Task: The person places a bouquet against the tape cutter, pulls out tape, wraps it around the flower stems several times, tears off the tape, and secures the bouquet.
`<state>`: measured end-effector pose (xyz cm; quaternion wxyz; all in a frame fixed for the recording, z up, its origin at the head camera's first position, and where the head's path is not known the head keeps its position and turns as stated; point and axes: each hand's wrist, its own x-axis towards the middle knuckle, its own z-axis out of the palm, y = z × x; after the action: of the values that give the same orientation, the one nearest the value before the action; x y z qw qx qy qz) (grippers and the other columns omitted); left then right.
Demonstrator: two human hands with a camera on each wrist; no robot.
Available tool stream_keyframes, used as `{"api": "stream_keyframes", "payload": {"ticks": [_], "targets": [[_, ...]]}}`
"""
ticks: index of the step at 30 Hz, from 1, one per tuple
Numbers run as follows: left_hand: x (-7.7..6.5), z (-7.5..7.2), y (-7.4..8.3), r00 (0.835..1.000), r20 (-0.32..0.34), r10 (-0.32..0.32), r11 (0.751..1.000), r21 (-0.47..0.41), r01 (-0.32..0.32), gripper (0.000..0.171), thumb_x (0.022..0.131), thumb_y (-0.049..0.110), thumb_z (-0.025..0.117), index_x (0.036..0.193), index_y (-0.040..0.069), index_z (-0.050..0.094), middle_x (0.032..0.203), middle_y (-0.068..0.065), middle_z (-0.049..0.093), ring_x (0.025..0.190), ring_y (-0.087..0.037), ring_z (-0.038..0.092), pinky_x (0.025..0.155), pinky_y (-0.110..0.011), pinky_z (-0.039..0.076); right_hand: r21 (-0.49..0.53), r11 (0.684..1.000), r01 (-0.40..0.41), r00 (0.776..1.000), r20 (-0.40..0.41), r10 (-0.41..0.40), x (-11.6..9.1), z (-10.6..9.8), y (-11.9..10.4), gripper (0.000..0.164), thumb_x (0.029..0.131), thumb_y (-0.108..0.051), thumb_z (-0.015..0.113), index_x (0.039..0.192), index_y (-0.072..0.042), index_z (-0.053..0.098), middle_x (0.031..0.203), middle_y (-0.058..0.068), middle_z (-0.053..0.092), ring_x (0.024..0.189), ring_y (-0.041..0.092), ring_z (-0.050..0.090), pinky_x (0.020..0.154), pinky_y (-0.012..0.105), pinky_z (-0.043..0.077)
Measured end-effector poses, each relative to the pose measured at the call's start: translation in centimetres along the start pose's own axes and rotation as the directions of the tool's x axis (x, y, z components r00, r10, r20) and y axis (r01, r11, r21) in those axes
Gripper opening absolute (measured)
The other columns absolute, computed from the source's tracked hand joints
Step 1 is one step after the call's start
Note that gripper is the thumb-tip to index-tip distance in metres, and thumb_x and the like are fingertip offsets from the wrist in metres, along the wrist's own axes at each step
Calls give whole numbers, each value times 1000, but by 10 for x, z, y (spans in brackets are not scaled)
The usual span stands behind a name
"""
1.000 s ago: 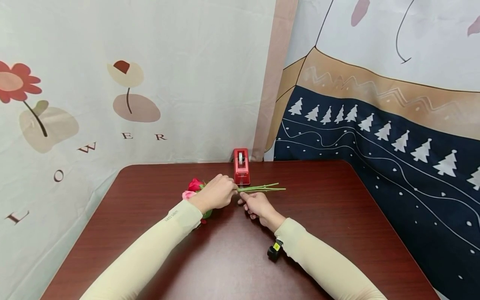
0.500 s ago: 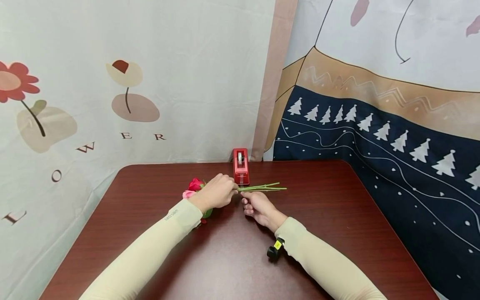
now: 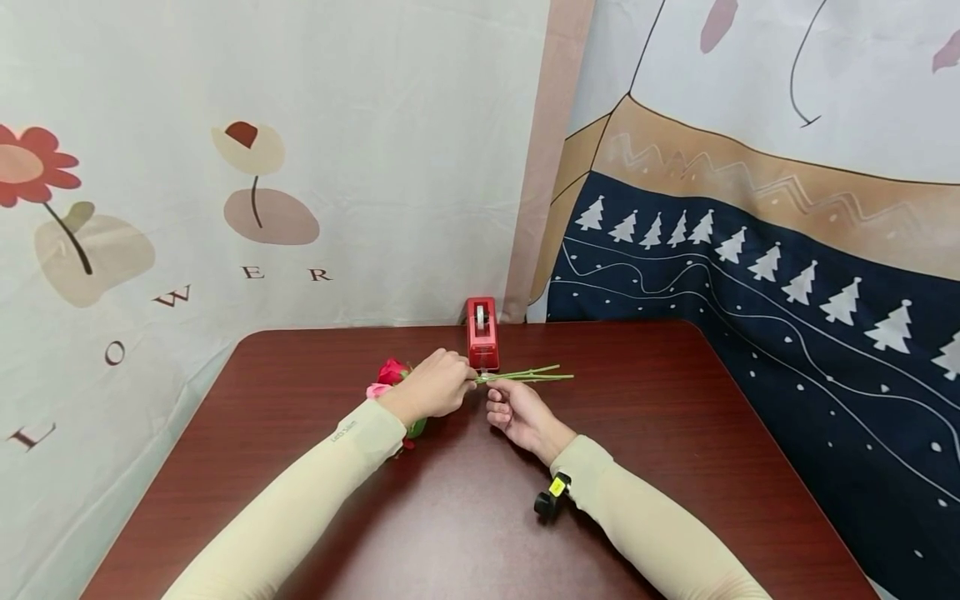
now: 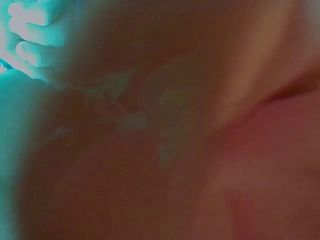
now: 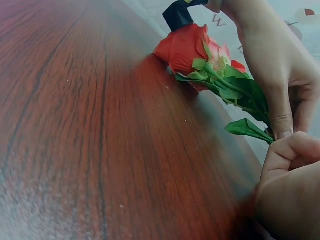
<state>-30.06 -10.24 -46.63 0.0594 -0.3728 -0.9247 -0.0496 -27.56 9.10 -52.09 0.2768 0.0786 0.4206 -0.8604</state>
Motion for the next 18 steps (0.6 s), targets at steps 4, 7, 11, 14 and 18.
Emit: {"api": "stream_keyframes", "payload": {"ticks": [4, 7, 11, 14, 18], "targets": [[1, 1, 0, 1000, 7, 4, 1000, 4, -4, 10, 104, 18, 76, 102, 13, 85, 90, -3, 78, 90, -27, 72, 86, -44, 54, 20, 1000, -18, 999, 34, 17, 1, -3, -1, 10, 113, -14, 49, 105, -9, 53, 70, -8, 42, 49, 1, 35, 47, 13, 30], [0, 0, 0, 1000, 4, 9, 1000, 16, -9, 11, 104, 18, 76, 103, 13, 85, 90, -3, 78, 90, -27, 72, 86, -44, 53, 23, 999, -34, 997, 64, 32, 1, -6, -2, 10, 113, -13, 48, 106, -10, 53, 70, -8, 46, 48, 1, 36, 47, 13, 30], [0, -1, -1, 1000, -10, 19, 999, 42, -18, 12, 104, 20, 76, 104, 13, 86, 91, -3, 78, 90, -27, 70, 86, -43, 52, -48, 995, -82, 994, 65, 85, -4, -7, -4, 13, 114, -14, 48, 119, -9, 59, 75, -7, 54, 47, 0, 37, 46, 11, 30], [-1, -1, -1, 998, -44, 50, 996, 71, -47, 12, 105, 20, 76, 100, 14, 86, 90, -3, 77, 89, -26, 68, 84, -41, 51, -259, 961, -96, 993, 37, 110, -12, -5, -9, 24, 114, -15, 51, 130, -3, 64, 75, -7, 55, 47, -1, 36, 45, 11, 29], [-3, -1, -3, 988, -106, 110, 985, 146, -94, 14, 104, 19, 75, 93, 14, 83, 87, -2, 75, 87, -26, 65, 81, -39, 47, -664, 744, 74, 997, 50, -55, -22, 1, -27, 32, 112, -17, 57, 132, 2, 73, 71, -3, 57, 48, 4, 39, 46, 17, 34]]}}
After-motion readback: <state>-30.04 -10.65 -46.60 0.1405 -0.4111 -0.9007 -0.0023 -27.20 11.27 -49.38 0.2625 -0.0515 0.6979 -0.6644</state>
